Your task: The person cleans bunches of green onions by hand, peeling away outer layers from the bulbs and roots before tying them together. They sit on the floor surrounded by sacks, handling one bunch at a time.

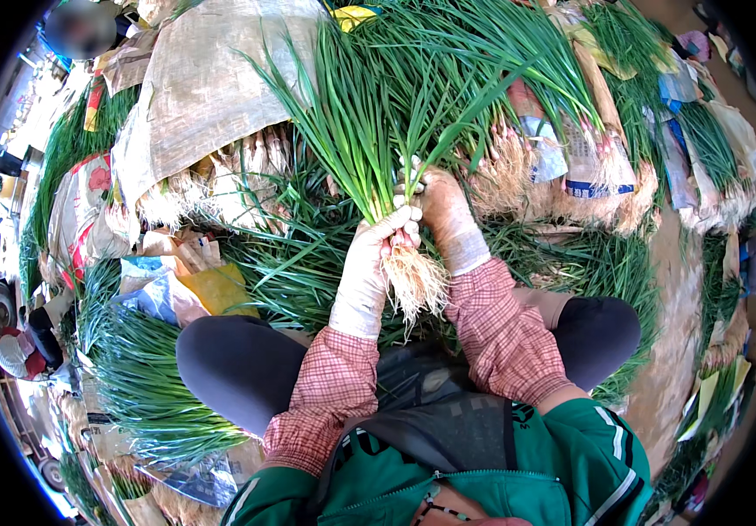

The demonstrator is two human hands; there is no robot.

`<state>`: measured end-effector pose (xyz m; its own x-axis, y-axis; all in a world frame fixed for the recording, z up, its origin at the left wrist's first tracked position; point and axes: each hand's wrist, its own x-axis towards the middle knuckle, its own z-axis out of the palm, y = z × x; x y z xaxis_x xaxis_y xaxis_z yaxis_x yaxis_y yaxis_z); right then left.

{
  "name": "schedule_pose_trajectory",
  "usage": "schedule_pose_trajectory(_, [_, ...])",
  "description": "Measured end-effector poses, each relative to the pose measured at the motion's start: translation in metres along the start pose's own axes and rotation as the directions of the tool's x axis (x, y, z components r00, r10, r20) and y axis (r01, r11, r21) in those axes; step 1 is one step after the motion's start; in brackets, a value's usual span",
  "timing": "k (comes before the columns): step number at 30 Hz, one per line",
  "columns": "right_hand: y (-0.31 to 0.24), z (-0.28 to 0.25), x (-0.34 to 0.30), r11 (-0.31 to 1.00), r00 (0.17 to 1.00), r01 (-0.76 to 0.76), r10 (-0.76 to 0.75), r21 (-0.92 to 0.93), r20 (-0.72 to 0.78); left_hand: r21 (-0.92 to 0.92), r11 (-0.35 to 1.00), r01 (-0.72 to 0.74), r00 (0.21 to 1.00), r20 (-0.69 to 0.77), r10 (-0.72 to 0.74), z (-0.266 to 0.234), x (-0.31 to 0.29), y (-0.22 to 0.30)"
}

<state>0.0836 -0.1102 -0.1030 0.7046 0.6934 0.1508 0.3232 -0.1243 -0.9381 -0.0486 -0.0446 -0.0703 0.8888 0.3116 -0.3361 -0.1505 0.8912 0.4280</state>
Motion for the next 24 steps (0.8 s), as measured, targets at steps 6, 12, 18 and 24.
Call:
schedule_pose_trajectory(6, [-0.024, 0.017, 0.000, 0.343, 0.746, -0.454, 0.651, 0.822, 0.141, 0.066, 0.996, -0.052, 0.997, -0.058, 0.056, 0.001, -0.002, -0.003])
schedule_pose_trajectory(12, [0.041, -0.001, 0.005, 0.812, 0.865, -0.498, 0.488, 0.304, 0.115, 0.229, 0.955, -0.190, 0.982, 0.065, 0.180, 0.036, -0.025, 0.012])
schedule_pose_trajectory(18, [-0.014, -0.083, -0.055, 0.711, 0.911, 0.368, -0.150, -0.599, 0.383, 0.382, 0.900, -0.211, 0.968, -0.043, 0.245, 0.027, -0.022, 0.014])
schedule_pose_trajectory(24, [-0.027, -0.094, 0.001, 0.732, 0.920, -0.392, 0.304, -0.557, -0.248, 0.442, 0.893, -0.083, 0.993, -0.034, 0.109, 0.013, -0.010, -0.009])
